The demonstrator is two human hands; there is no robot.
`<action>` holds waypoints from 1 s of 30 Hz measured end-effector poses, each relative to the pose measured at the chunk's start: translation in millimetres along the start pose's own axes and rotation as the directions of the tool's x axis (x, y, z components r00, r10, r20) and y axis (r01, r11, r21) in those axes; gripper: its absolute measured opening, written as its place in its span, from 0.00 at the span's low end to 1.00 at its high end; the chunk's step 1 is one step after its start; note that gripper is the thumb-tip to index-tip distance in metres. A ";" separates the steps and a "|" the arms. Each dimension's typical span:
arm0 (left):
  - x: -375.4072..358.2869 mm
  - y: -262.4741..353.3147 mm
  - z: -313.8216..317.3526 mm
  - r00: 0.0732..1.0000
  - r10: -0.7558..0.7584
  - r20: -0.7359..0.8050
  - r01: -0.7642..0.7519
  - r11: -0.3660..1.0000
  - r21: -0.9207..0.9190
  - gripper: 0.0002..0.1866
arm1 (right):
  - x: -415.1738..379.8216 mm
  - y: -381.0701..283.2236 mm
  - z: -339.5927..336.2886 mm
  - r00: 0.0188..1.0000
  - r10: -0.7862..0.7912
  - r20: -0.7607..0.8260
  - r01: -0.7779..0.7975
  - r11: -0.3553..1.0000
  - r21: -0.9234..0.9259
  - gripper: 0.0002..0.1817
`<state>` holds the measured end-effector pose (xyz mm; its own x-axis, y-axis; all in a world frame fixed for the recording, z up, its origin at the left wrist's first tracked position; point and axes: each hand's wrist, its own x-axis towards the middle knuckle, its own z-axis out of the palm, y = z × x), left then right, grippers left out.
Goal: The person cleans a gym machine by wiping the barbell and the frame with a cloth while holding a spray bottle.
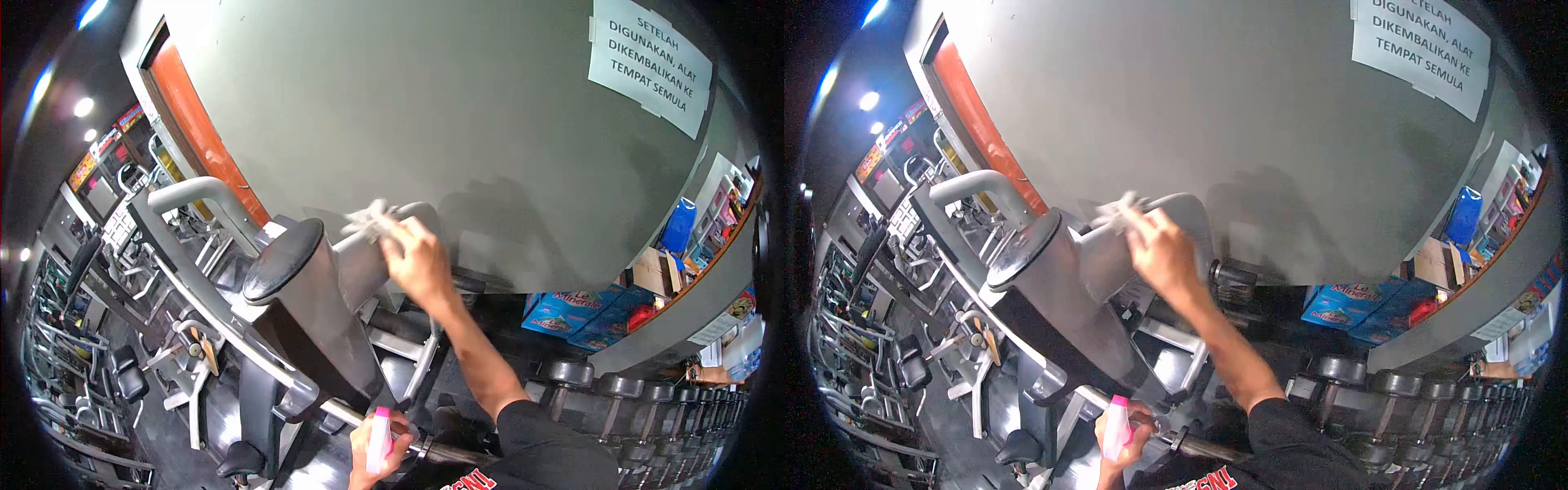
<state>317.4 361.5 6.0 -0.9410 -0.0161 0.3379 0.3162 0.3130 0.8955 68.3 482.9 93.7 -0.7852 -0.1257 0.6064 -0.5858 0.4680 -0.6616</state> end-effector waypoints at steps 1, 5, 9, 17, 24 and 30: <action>1.1 1.9 -0.5 1.000 0.010 0.020 -0.011 1.000 0.015 0.13 | -8.5 -16.9 -1.4 0.998 -0.063 0.004 0.062 0.990 0.124 0.21; 4.9 5.0 -1.5 1.000 -0.007 0.021 0.007 1.000 0.003 0.12 | -19.2 -22.9 7.8 0.963 -0.241 -0.123 0.264 0.938 0.225 0.21; 8.7 3.9 -4.4 0.995 -0.071 0.070 0.073 0.997 -0.023 0.11 | 13.9 50.1 12.1 0.992 0.080 -0.093 -0.084 0.995 -0.047 0.16; 11.9 0.5 -1.1 0.996 -0.044 0.076 0.046 0.999 -0.026 0.10 | 21.6 109.3 38.0 0.948 0.142 -0.283 -0.141 0.990 0.024 0.17; 24.0 5.3 -0.4 0.989 -0.093 0.115 0.095 0.995 -0.009 0.10 | -31.8 24.3 39.4 0.911 -0.342 -0.233 0.390 0.897 0.208 0.28; 24.1 10.8 -2.7 0.991 -0.017 0.131 0.000 0.992 0.126 0.11 | -31.8 151.6 96.1 0.879 -0.012 -0.477 0.085 0.988 0.131 0.26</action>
<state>298.4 361.9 24.6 -0.9538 0.1028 0.2822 0.2985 0.4300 0.8521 -14.8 473.8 -68.3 -0.5871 0.3017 0.7512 -0.6715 0.3368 -0.6600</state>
